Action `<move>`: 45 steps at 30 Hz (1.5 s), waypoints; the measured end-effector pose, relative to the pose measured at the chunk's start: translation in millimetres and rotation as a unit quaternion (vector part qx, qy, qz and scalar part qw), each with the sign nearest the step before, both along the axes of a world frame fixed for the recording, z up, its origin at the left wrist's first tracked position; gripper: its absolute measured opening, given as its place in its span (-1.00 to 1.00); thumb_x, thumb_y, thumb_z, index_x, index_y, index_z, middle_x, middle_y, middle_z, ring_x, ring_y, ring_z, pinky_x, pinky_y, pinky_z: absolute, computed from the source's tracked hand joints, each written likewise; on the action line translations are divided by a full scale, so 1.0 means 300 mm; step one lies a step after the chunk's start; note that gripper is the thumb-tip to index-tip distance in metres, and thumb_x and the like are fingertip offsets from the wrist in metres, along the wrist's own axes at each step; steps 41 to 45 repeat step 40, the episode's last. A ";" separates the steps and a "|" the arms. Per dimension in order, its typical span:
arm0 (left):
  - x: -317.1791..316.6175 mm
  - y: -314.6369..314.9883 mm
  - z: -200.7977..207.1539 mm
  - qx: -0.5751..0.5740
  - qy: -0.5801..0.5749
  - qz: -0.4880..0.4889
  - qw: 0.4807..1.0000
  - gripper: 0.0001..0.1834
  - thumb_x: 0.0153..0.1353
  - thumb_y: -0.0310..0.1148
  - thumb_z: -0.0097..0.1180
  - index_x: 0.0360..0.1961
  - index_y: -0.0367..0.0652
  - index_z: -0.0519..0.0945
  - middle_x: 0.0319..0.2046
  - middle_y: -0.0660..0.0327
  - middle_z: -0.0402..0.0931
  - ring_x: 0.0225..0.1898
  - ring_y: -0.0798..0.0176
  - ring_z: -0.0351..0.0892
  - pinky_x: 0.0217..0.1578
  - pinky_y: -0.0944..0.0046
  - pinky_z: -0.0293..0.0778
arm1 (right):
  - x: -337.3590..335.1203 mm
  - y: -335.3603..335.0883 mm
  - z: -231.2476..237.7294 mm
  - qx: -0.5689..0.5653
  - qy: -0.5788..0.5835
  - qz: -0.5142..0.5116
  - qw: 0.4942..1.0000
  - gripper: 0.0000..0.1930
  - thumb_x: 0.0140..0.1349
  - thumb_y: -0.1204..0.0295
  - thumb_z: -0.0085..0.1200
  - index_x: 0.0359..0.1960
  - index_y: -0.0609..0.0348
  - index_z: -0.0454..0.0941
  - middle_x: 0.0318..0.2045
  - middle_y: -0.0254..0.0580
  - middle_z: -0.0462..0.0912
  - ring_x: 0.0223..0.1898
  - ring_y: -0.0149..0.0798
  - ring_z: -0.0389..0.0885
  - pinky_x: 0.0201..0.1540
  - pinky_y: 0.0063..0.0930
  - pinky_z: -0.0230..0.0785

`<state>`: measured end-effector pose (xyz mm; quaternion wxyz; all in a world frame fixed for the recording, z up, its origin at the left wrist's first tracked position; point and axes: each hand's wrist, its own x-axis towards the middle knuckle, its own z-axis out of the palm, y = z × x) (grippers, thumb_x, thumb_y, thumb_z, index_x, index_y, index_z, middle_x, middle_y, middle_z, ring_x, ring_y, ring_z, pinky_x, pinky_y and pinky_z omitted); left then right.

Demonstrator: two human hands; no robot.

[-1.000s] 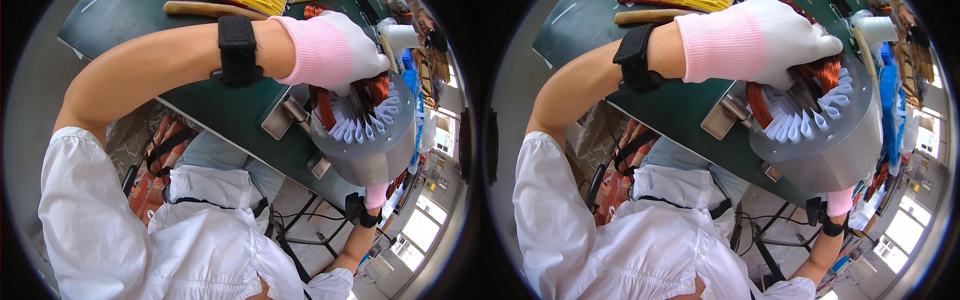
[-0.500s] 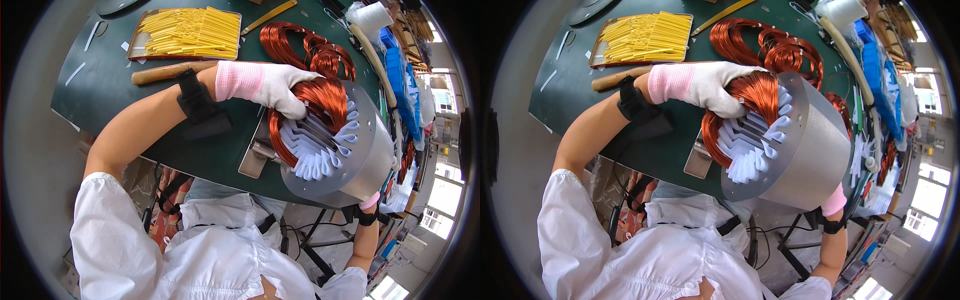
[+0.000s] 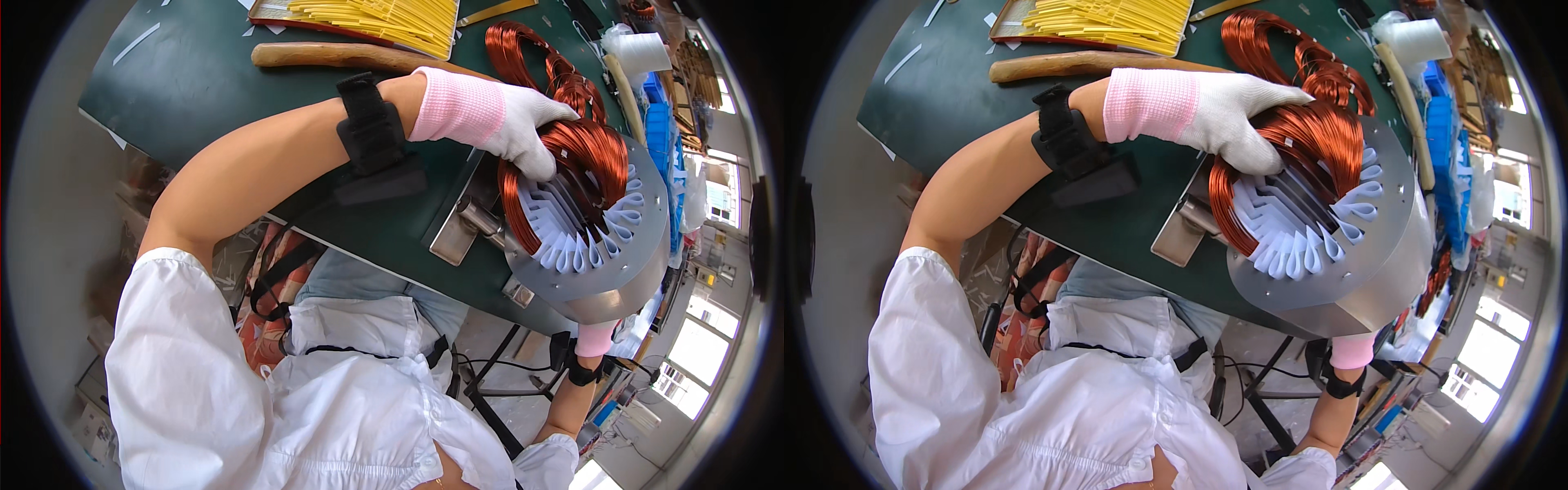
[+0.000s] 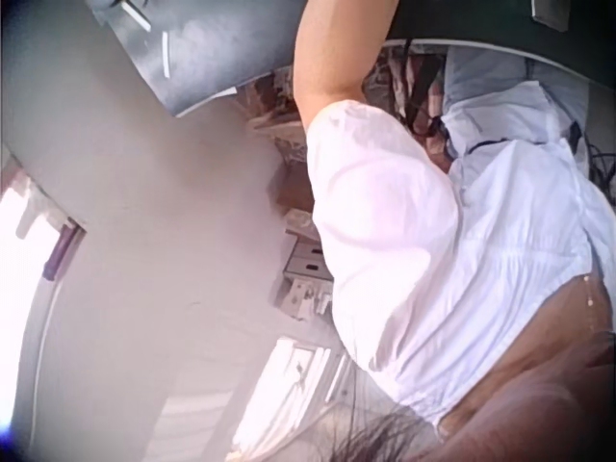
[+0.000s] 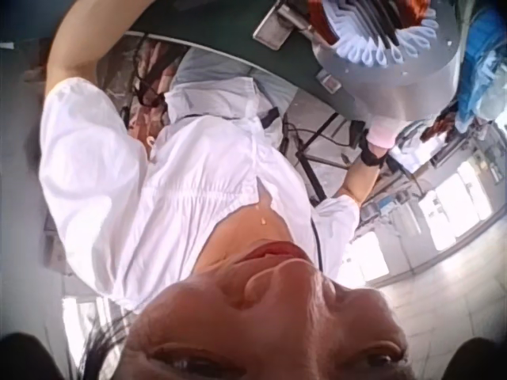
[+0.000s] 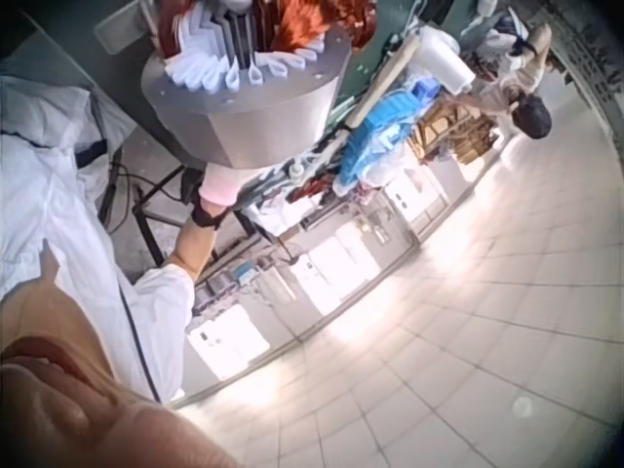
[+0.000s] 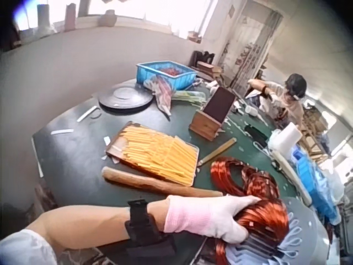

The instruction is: Assembling and winding copper coils into a metal motor stator housing on a fabrication floor.

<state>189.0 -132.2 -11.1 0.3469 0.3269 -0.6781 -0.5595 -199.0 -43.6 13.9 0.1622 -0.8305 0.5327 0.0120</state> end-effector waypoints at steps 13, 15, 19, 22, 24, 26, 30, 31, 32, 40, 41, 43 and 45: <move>0.002 -0.065 0.019 0.030 0.010 -0.087 0.996 -0.17 0.05 -0.33 0.20 0.33 -0.27 0.12 -0.13 0.16 0.54 -0.15 0.37 0.51 -0.08 0.39 0.45 | 0.071 -0.036 -0.036 -0.033 -0.289 -0.225 0.930 -0.63 0.16 0.47 0.00 0.00 0.39 0.41 -0.09 0.20 0.48 -0.03 0.17 0.40 0.03 -0.07 0.21; 0.011 -0.060 0.012 0.069 0.025 -0.103 0.992 -0.24 0.09 -0.40 0.17 0.32 -0.24 0.15 -0.26 0.33 0.49 -0.30 0.51 0.40 -0.25 0.47 0.41 | 0.206 -0.108 0.097 0.019 -0.246 -0.026 0.969 -0.61 0.17 0.45 0.02 0.06 0.28 0.43 -0.09 -0.11 0.59 -0.10 -0.24 0.55 0.00 -0.48 0.34; 0.047 -0.023 -0.019 0.148 0.066 -0.070 0.984 -0.26 0.10 -0.46 0.12 0.32 -0.23 0.14 -0.07 0.29 0.45 -0.12 0.47 0.41 -0.03 0.42 0.37 | 0.308 -0.148 0.065 0.174 -0.441 -0.140 0.869 -0.76 0.21 0.48 -0.01 -0.11 0.28 0.51 -0.22 -0.35 0.56 -0.13 -0.50 0.47 -0.02 -0.60 0.30; 0.027 -0.008 0.017 0.196 0.103 -0.084 0.972 -0.22 0.07 -0.52 0.08 0.34 -0.24 0.09 0.02 0.29 0.39 0.00 0.43 0.38 0.09 0.38 0.30 | 0.307 -0.125 0.077 0.082 -0.415 -0.095 0.901 -0.79 0.21 0.55 -0.05 -0.15 0.23 0.56 -0.20 -0.25 0.57 -0.13 -0.37 0.54 0.01 -0.49 0.35; 0.041 -0.007 0.032 0.202 0.098 -0.097 0.970 -0.24 0.06 -0.51 0.12 0.32 -0.25 0.13 0.05 0.28 0.39 0.03 0.41 0.38 0.10 0.34 0.30 | 0.290 -0.114 0.078 0.004 -0.394 -0.055 0.917 -0.79 0.17 0.56 -0.03 -0.17 0.20 0.58 -0.21 -0.19 0.57 -0.15 -0.30 0.56 -0.02 -0.46 0.38; 0.054 -0.005 0.026 0.162 0.057 -0.075 0.982 -0.30 0.07 -0.48 0.16 0.27 -0.25 0.21 0.05 0.28 0.41 0.04 0.40 0.41 0.09 0.29 0.34 | 0.259 -0.108 0.057 -0.114 -0.347 0.003 0.931 -0.77 0.12 0.56 0.03 -0.16 0.17 0.57 -0.21 -0.15 0.55 -0.16 -0.17 0.55 -0.04 -0.38 0.39; 0.062 -0.020 0.035 0.188 0.024 -0.060 0.980 -0.28 -0.02 -0.39 0.29 0.20 -0.25 0.30 0.03 0.28 0.43 0.03 0.40 0.41 0.06 0.33 0.35 | 0.109 -0.055 -0.002 -0.309 -0.299 -0.035 0.902 -0.74 0.11 0.52 0.07 -0.13 0.14 0.55 -0.20 -0.14 0.55 -0.11 -0.04 0.50 -0.04 -0.24 0.38; 0.058 -0.002 0.047 0.194 0.050 -0.038 0.979 -0.31 -0.04 -0.41 0.30 0.16 -0.28 0.33 0.00 0.26 0.46 0.01 0.39 0.44 0.04 0.33 0.37 | 0.058 -0.039 -0.024 -0.332 -0.290 -0.065 0.895 -0.76 0.11 0.52 0.06 -0.15 0.15 0.55 -0.21 -0.12 0.55 -0.13 -0.04 0.51 -0.05 -0.25 0.38; 0.075 -0.002 0.029 0.203 0.061 -0.037 0.977 -0.31 -0.05 -0.42 0.30 0.15 -0.29 0.34 -0.01 0.25 0.47 0.00 0.38 0.45 0.03 0.33 0.38 | 0.003 -0.016 -0.043 -0.346 -0.273 -0.103 0.892 -0.77 0.09 0.52 0.06 -0.17 0.15 0.55 -0.24 -0.13 0.56 -0.15 -0.05 0.51 -0.07 -0.26 0.38; 0.149 0.002 -0.039 0.192 0.046 0.004 0.980 -0.34 -0.05 -0.39 0.36 0.11 -0.32 0.41 -0.03 0.21 0.52 -0.05 0.35 0.49 -0.01 0.32 0.42 | -0.285 0.042 -0.131 -0.152 -0.184 -0.329 0.914 -0.86 0.13 0.42 0.03 -0.30 0.13 0.57 -0.32 -0.14 0.55 -0.23 -0.12 0.53 -0.18 -0.29 0.39; 0.149 0.002 -0.039 0.192 0.046 0.004 0.980 -0.34 -0.05 -0.39 0.36 0.11 -0.32 0.41 -0.03 0.21 0.52 -0.05 0.35 0.49 -0.01 0.32 0.42 | -0.285 0.042 -0.131 -0.152 -0.184 -0.329 0.914 -0.86 0.13 0.42 0.03 -0.30 0.13 0.57 -0.32 -0.14 0.55 -0.23 -0.12 0.53 -0.18 -0.29 0.39; 0.149 0.002 -0.039 0.192 0.046 0.004 0.980 -0.34 -0.05 -0.39 0.36 0.11 -0.32 0.41 -0.03 0.21 0.52 -0.05 0.35 0.49 -0.01 0.32 0.42 | -0.285 0.042 -0.131 -0.152 -0.184 -0.329 0.914 -0.86 0.13 0.42 0.03 -0.30 0.13 0.57 -0.32 -0.14 0.55 -0.23 -0.12 0.53 -0.18 -0.29 0.39; 0.149 0.002 -0.039 0.192 0.046 0.004 0.980 -0.34 -0.05 -0.39 0.36 0.11 -0.32 0.41 -0.03 0.21 0.52 -0.05 0.35 0.49 -0.01 0.32 0.42 | -0.285 0.042 -0.131 -0.152 -0.184 -0.329 0.914 -0.86 0.13 0.42 0.03 -0.30 0.13 0.57 -0.32 -0.14 0.55 -0.23 -0.12 0.53 -0.18 -0.29 0.39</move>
